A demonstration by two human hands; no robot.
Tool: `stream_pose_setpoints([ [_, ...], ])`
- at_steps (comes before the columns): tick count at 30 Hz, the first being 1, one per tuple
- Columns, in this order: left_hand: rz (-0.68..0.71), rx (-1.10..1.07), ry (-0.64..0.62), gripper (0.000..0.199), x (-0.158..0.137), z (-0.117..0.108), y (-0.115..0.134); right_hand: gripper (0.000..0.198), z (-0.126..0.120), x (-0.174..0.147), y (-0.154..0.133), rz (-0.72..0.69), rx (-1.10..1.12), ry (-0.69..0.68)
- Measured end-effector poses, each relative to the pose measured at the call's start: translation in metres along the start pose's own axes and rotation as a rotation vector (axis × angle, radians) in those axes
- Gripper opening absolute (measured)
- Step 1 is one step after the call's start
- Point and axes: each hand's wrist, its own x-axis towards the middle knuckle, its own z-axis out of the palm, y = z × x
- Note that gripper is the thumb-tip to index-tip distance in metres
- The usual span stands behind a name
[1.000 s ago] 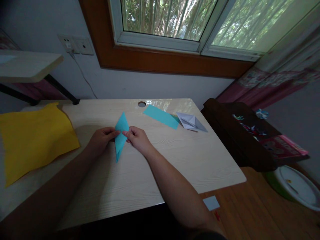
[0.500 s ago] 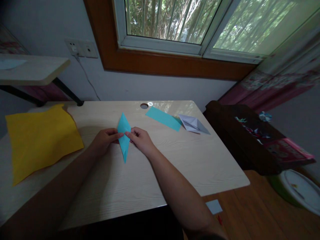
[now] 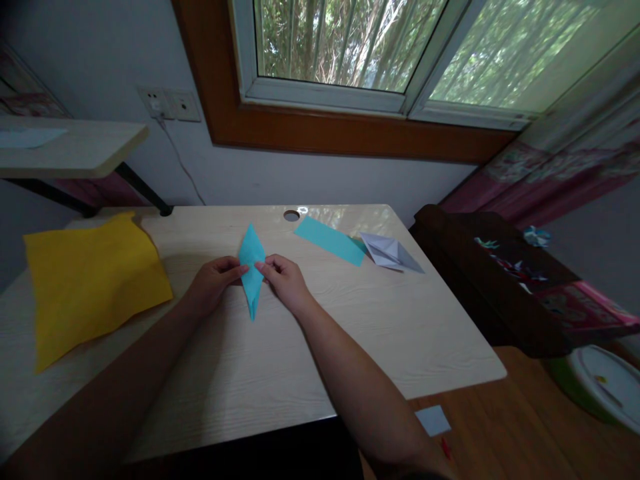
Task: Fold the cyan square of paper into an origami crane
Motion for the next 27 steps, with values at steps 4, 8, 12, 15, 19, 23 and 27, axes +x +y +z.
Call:
stream_pose_setpoints([
  [4, 0.063, 0.066, -0.024, 0.039, 0.001, 0.000, -0.002, 0.041, 0.001, 0.000, 0.000, 0.027, 0.028, 0.050],
  [8, 0.129, 0.180, -0.018, 0.034, -0.002, 0.002, -0.002, 0.037, 0.001, -0.001, 0.000, -0.008, 0.009, 0.082],
  [12, 0.261, 0.145, 0.078, 0.030, -0.004, 0.004, -0.002, 0.025, 0.002, -0.003, -0.004, -0.214, -0.094, 0.106],
  [15, 0.398, 0.038, 0.129, 0.025, -0.006, 0.004, -0.001, 0.020, 0.004, -0.006, -0.006, -0.318, -0.156, 0.105],
  [19, 0.599, 0.093, 0.150, 0.011, -0.009, 0.001, 0.004, 0.025, 0.006, -0.007, -0.003, -0.327, -0.200, 0.121],
  [23, 0.651, 0.256, 0.157, 0.013, -0.007, -0.003, 0.003, 0.041, 0.005, -0.009, -0.001, -0.240, -0.059, 0.082],
  [27, 0.630, 0.259, 0.106, 0.015, -0.001, -0.006, -0.005, 0.030, 0.002, -0.012, -0.004, -0.268, -0.104, 0.009],
])
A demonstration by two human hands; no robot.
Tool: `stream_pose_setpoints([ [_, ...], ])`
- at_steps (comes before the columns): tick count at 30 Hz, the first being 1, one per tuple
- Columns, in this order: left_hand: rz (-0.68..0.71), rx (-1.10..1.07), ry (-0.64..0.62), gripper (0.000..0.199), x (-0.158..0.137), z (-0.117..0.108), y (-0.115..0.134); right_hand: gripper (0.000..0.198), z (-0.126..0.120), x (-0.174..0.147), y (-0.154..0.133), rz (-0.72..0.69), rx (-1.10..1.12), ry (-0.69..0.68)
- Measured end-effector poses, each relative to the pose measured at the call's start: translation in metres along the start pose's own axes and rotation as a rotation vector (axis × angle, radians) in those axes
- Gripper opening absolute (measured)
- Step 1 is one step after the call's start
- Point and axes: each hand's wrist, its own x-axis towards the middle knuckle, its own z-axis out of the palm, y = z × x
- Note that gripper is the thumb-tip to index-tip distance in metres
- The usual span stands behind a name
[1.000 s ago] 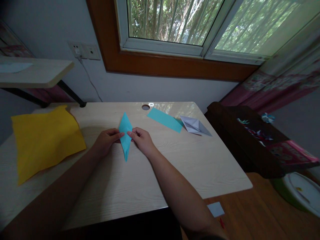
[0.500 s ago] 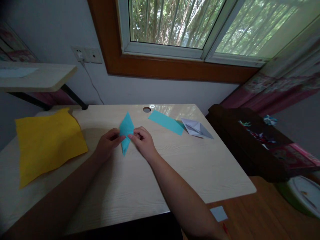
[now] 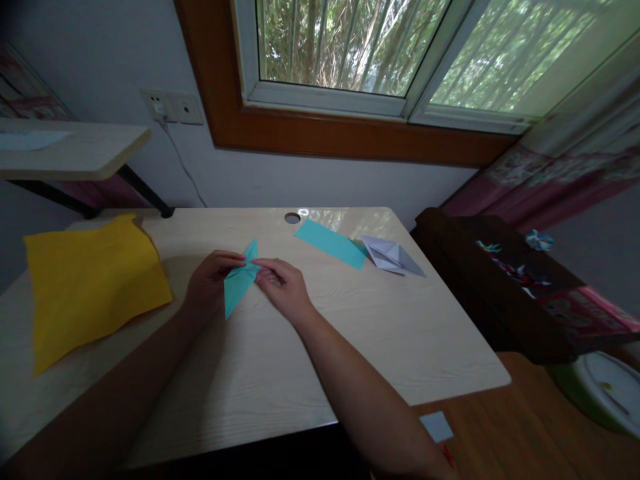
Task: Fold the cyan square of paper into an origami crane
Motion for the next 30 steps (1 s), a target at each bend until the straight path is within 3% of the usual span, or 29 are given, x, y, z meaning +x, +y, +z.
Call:
stream_pose_setpoints([
  [4, -0.002, -0.061, -0.024, 0.021, -0.001, -0.001, -0.003, 0.028, -0.005, -0.001, -0.003, -0.022, -0.019, -0.078],
  [11, -0.022, -0.231, -0.156, 0.031, -0.002, -0.001, 0.007, 0.030, -0.013, 0.000, -0.003, 0.012, 0.079, -0.062],
  [21, -0.007, -0.194, -0.162, 0.020, -0.002, -0.003, 0.003, 0.029, -0.018, 0.002, -0.006, -0.031, 0.022, -0.145],
  [30, 0.026, -0.115, -0.150, 0.017, -0.004, -0.004, 0.010, 0.025, -0.020, 0.004, -0.006, -0.009, 0.061, -0.135],
])
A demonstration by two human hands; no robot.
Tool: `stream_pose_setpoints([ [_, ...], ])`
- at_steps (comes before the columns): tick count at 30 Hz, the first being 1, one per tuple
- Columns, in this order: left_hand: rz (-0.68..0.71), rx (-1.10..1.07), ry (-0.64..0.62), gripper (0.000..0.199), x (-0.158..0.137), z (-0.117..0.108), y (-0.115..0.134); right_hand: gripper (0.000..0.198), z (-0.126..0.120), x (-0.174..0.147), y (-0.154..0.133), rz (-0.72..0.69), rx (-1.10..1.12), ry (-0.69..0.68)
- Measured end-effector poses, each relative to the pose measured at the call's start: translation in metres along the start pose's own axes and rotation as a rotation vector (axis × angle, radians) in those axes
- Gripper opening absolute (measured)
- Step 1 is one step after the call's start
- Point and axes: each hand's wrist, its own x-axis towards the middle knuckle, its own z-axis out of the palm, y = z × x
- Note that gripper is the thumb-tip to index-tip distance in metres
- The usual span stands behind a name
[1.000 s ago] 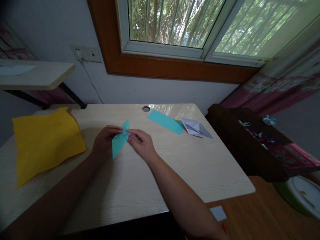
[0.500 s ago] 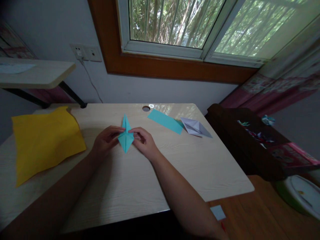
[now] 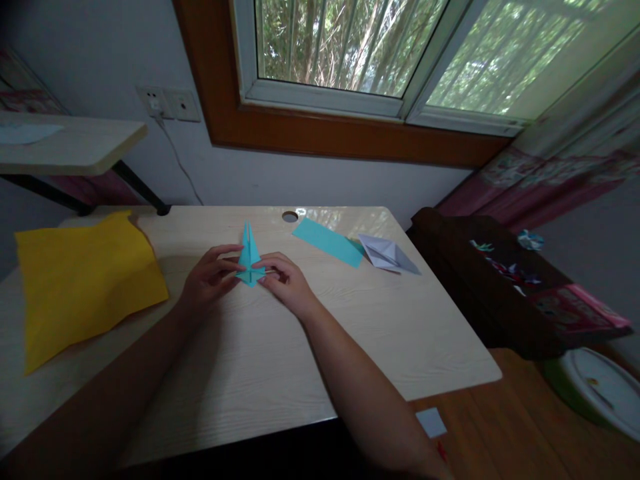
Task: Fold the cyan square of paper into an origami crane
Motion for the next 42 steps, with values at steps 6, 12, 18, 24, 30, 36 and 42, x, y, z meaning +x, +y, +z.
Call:
stream_pose_setpoints([
  [6, -0.081, -0.013, 0.022, 0.020, 0.001, 0.000, -0.001, 0.019, 0.003, 0.002, 0.003, 0.024, -0.021, 0.053],
  [12, -0.177, -0.140, 0.007, 0.023, 0.003, 0.002, -0.012, 0.017, 0.002, 0.003, 0.009, 0.017, -0.023, 0.103],
  [18, -0.200, -0.167, 0.055, 0.021, 0.004, 0.004, -0.014, 0.011, 0.003, 0.004, 0.013, -0.014, -0.057, 0.108],
  [24, -0.150, -0.081, 0.060, 0.018, 0.002, 0.002, -0.014, 0.008, 0.002, 0.004, 0.018, -0.063, -0.055, 0.123],
  [30, -0.046, 0.051, 0.029, 0.011, 0.002, -0.002, -0.019, 0.013, 0.001, 0.003, 0.017, -0.093, -0.062, 0.098],
  [36, 0.025, 0.149, -0.017, 0.011, 0.005, -0.001, -0.010, 0.013, 0.001, 0.004, 0.017, -0.103, -0.112, 0.083],
  [42, -0.045, 0.125, 0.007, 0.014, 0.006, 0.001, -0.005, 0.009, 0.006, 0.005, 0.013, -0.036, -0.049, 0.124],
])
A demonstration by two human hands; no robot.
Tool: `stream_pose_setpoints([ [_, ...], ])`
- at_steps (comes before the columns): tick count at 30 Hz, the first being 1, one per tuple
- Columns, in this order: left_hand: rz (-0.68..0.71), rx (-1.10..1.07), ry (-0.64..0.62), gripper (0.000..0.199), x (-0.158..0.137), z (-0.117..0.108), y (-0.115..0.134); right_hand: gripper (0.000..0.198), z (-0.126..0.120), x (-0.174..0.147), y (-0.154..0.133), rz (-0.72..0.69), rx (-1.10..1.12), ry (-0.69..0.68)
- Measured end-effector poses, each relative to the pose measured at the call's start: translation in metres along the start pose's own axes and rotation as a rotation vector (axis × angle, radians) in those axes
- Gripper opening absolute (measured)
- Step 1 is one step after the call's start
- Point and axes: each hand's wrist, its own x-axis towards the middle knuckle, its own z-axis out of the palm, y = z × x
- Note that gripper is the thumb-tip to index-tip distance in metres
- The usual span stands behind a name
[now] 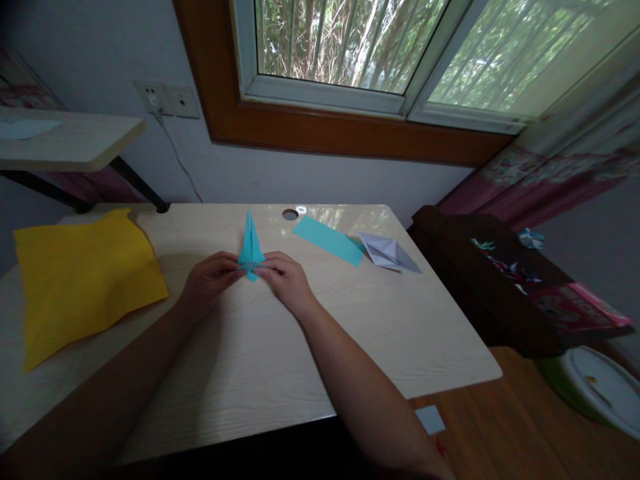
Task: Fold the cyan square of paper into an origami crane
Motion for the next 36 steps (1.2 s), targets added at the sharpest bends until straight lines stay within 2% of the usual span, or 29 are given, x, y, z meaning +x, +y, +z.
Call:
stream_pose_setpoints([
  [5, -0.174, -0.159, 0.052, 0.026, -0.003, 0.008, -0.003, 0.025, 0.008, -0.001, -0.001, 0.188, 0.095, 0.092],
  [10, -0.300, -0.253, 0.121, 0.040, -0.003, 0.013, -0.009, 0.035, 0.011, -0.001, -0.001, 0.229, 0.123, 0.128],
  [13, -0.314, -0.311, 0.105, 0.046, -0.002, 0.014, -0.010, 0.038, 0.012, -0.001, -0.001, 0.244, 0.156, 0.128],
  [19, -0.311, -0.347, 0.063, 0.043, 0.000, 0.013, -0.010, 0.038, 0.012, 0.000, 0.003, 0.246, 0.179, 0.142],
  [26, -0.300, -0.272, 0.032, 0.042, -0.001, 0.011, -0.014, 0.042, 0.010, 0.001, 0.000, 0.250, 0.169, 0.143],
  [31, -0.324, -0.197, 0.044, 0.040, -0.001, 0.009, -0.008, 0.030, 0.009, -0.001, 0.002, 0.268, 0.138, 0.093],
  [36, -0.329, -0.158, 0.050, 0.034, 0.001, 0.008, -0.003, 0.032, 0.008, -0.003, 0.004, 0.292, 0.121, 0.028],
])
